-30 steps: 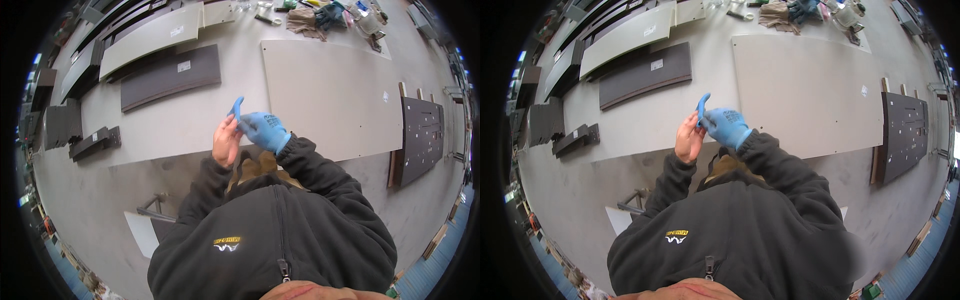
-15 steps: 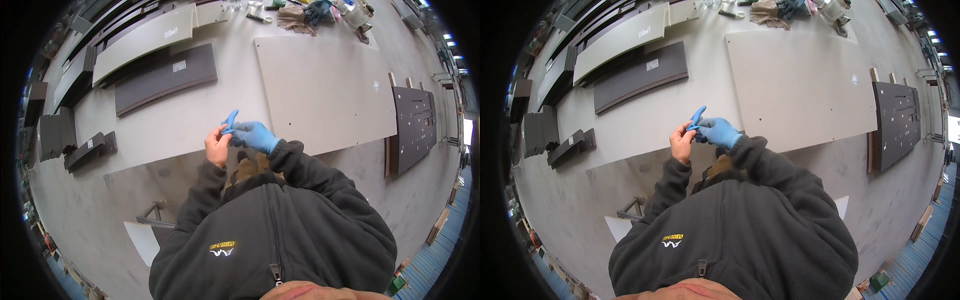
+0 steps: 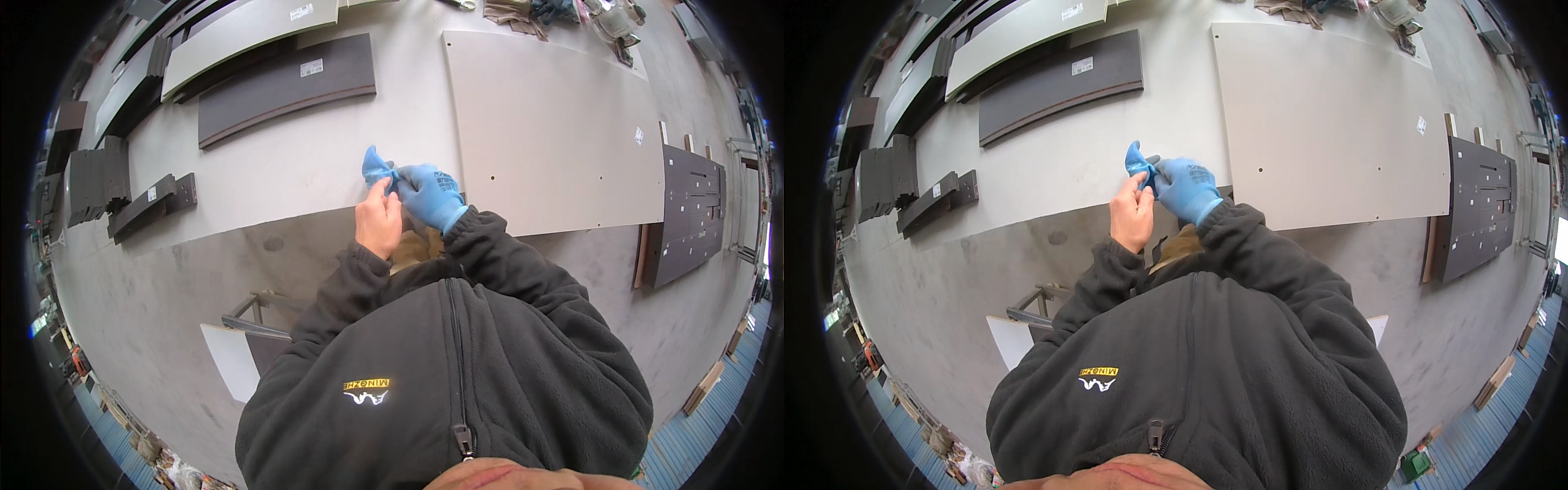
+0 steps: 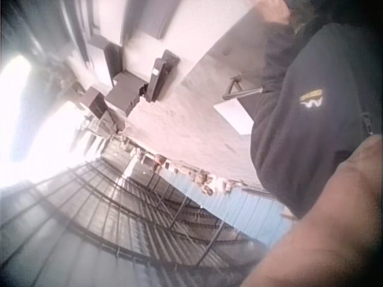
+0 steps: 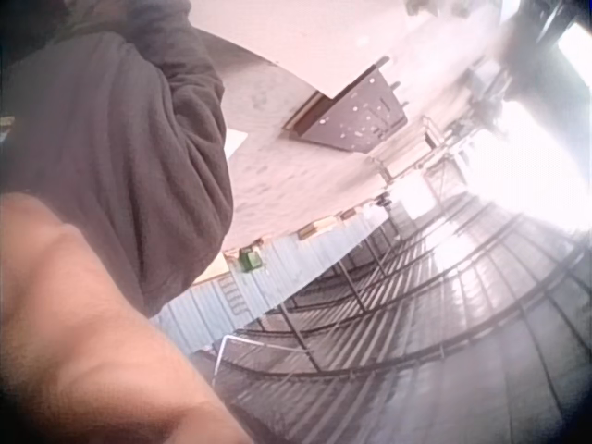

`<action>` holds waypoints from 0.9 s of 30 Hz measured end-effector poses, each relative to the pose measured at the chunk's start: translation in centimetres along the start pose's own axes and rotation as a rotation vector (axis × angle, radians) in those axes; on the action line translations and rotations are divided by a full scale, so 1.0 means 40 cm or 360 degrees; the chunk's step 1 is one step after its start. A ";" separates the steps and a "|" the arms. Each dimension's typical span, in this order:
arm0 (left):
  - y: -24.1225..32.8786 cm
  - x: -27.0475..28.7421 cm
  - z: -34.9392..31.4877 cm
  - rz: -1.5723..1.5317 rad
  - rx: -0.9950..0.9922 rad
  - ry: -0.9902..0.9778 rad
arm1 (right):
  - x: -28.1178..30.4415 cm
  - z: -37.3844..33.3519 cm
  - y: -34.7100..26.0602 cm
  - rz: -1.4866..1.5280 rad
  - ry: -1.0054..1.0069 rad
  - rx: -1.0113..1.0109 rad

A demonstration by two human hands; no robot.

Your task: The person kneels and pours a clear liquid from a yellow bucket into two plastic bottles, then caps them. The person walks to a workbench, puts on gloves, and wipes a large flat panel with a cloth after applying liquid from one of the bottles.

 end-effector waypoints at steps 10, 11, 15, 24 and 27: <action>-0.062 -0.019 -0.015 -0.0490 0.0146 -0.0006 | -0.024 -0.037 -0.008 0.0053 0.0004 0.0024; -0.070 -0.027 -0.019 -0.0510 0.0189 -0.0055 | -0.021 -0.043 -0.010 0.0059 0.0074 0.0113; -0.123 -0.046 -0.045 -0.0837 0.0750 -0.0187 | -0.040 -0.068 -0.015 -0.0239 -0.0066 0.0375; -0.236 0.011 0.025 -0.1773 0.1002 0.0157 | -0.120 -0.112 -0.038 -0.0344 -0.0289 0.0525; -0.187 -0.010 0.038 -0.1904 0.0247 -0.0091 | -0.140 -0.117 -0.044 -0.0179 -0.0193 0.0678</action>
Point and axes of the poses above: each hand's wrist, its own z-axis towards the middle knuckle, its own x-axis out of the back of the hand, y = z × x, the point moved 4 cm from there along z, towards the middle knuckle, and after that the axes turned 9 degrees about -x, right-handed, at the moved point
